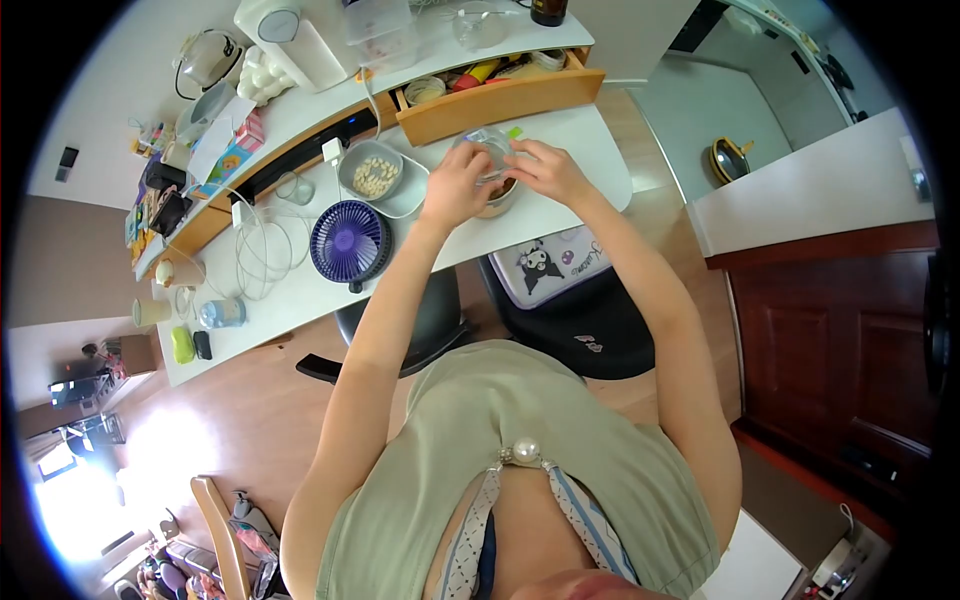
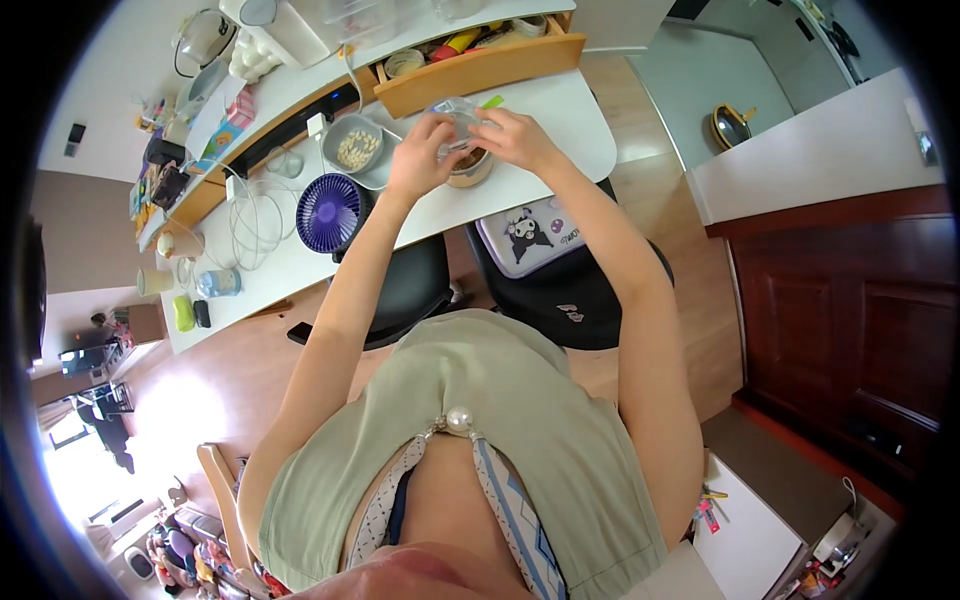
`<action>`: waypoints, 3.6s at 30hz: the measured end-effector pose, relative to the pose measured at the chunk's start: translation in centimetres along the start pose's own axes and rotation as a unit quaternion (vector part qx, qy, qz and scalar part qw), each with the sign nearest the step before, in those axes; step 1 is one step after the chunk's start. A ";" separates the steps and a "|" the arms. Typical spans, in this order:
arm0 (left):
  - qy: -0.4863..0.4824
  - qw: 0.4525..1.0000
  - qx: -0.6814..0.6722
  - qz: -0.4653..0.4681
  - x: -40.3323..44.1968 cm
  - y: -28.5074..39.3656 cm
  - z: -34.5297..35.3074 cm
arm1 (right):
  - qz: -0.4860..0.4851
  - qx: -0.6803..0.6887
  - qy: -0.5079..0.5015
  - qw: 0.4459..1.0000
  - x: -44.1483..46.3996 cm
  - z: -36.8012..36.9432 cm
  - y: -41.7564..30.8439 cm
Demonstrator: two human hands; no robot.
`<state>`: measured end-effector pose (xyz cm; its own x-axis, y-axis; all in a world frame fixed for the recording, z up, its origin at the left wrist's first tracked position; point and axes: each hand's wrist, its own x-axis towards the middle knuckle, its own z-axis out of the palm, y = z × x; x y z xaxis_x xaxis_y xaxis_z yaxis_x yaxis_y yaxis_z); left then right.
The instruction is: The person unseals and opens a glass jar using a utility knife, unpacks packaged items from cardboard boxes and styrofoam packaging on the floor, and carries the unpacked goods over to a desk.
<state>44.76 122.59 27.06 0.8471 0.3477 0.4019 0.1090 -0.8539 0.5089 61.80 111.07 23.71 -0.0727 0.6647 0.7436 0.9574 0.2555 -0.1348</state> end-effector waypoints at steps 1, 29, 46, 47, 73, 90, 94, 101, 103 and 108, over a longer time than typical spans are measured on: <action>0.020 0.999 0.026 0.024 0.3 0.1 0.2 | -0.021 -0.025 -0.009 0.999 0.2 -0.2 0.0; 0.032 0.993 0.076 0.080 1.0 -1.5 1.0 | 0.005 0.003 -0.037 0.999 -0.1 0.1 1.4; -0.012 0.993 0.044 0.112 1.3 -2.1 -0.5 | 0.112 0.062 0.004 0.992 1.7 1.4 0.8; -0.018 0.993 0.042 0.113 1.2 -2.2 -0.5 | 0.185 0.110 0.038 0.976 1.5 1.7 0.3; -0.088 0.986 -0.083 0.114 1.6 -4.1 -2.2 | -0.117 -0.010 -0.153 0.981 6.0 0.6 4.4; 0.116 0.982 -0.101 -0.111 0.7 -2.1 1.0 | 0.196 0.285 -0.267 0.899 8.8 1.2 6.3; 0.108 0.973 -0.072 -0.193 1.2 -1.4 2.0 | 0.091 0.217 -0.238 0.942 7.2 2.5 7.7; -0.064 0.984 -0.143 -0.079 2.4 -4.5 -0.9 | 0.134 0.190 -0.190 0.954 8.0 2.3 6.0; -0.095 0.976 -0.161 -0.114 2.5 -4.4 -0.5 | 0.053 0.116 -0.174 0.976 10.1 2.9 5.4; 0.041 0.939 -0.330 -0.085 0.5 -6.0 3.0 | 0.002 0.154 -0.119 0.981 14.5 4.4 4.6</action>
<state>46.13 126.71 21.96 0.8008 0.5093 0.3151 -0.1298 -0.3660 0.9215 63.91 124.98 30.97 -0.1680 0.8017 0.5736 0.8301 0.4289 -0.3564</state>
